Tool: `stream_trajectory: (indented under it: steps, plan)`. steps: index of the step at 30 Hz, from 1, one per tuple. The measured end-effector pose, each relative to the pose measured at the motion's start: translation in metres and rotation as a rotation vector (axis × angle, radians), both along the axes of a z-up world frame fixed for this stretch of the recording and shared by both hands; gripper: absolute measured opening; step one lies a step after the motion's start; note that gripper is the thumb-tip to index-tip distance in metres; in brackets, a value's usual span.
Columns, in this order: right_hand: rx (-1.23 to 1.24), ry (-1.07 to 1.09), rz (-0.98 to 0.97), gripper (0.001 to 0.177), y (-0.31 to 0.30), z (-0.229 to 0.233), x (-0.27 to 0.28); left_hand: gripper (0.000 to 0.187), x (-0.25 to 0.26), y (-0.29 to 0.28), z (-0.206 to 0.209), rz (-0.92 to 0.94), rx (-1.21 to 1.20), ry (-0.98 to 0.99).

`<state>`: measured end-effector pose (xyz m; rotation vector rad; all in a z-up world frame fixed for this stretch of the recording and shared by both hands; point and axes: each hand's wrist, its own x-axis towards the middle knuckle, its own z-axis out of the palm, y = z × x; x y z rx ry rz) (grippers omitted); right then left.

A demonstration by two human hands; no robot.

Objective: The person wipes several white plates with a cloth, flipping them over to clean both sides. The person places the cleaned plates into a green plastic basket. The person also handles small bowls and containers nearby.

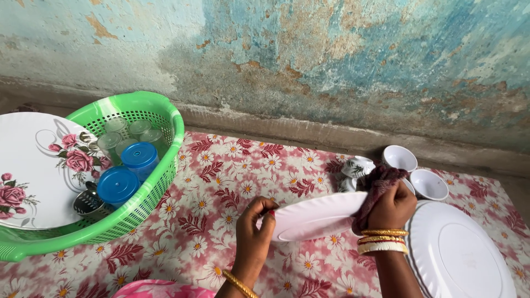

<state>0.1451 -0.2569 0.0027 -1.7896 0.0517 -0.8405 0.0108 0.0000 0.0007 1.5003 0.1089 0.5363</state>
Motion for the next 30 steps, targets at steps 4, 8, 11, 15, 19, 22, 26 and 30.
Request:
stream_trajectory:
  steps: [4,8,11,15,19,22,26,30]
  plan:
    - [-0.035,0.041,-0.017,0.036,0.015,0.016,-0.015,0.013,0.003,0.007,-0.014,0.042,-0.046,-0.024]
    - [-0.254,0.028,-0.043,0.03,0.024,0.031,-0.03,0.024,-0.004,0.012,-0.011,0.072,0.027,-0.011]
    - [-0.332,0.064,-0.044,0.029,0.031,0.041,-0.038,0.029,-0.01,0.007,0.01,0.152,0.246,-0.065]
    - [-0.485,0.072,-0.035,0.029,0.043,0.055,-0.049,0.035,-0.019,0.003,0.036,0.251,0.471,-0.099]
    - [-0.592,0.028,0.005,0.026,0.071,0.073,-0.065,0.037,-0.024,0.009,0.038,0.343,0.621,-0.081]
    - [-0.714,-0.117,0.056,0.023,0.091,0.083,-0.073,0.038,-0.025,0.023,0.029,0.411,0.595,-0.035]
    - [-0.731,-0.089,0.082,0.023,0.111,0.092,-0.066,0.046,-0.022,0.038,0.014,0.373,0.371,-0.012]
    - [-0.705,0.008,0.08,0.028,0.116,0.094,-0.059,0.048,-0.023,0.039,0.004,0.373,0.321,-0.005]
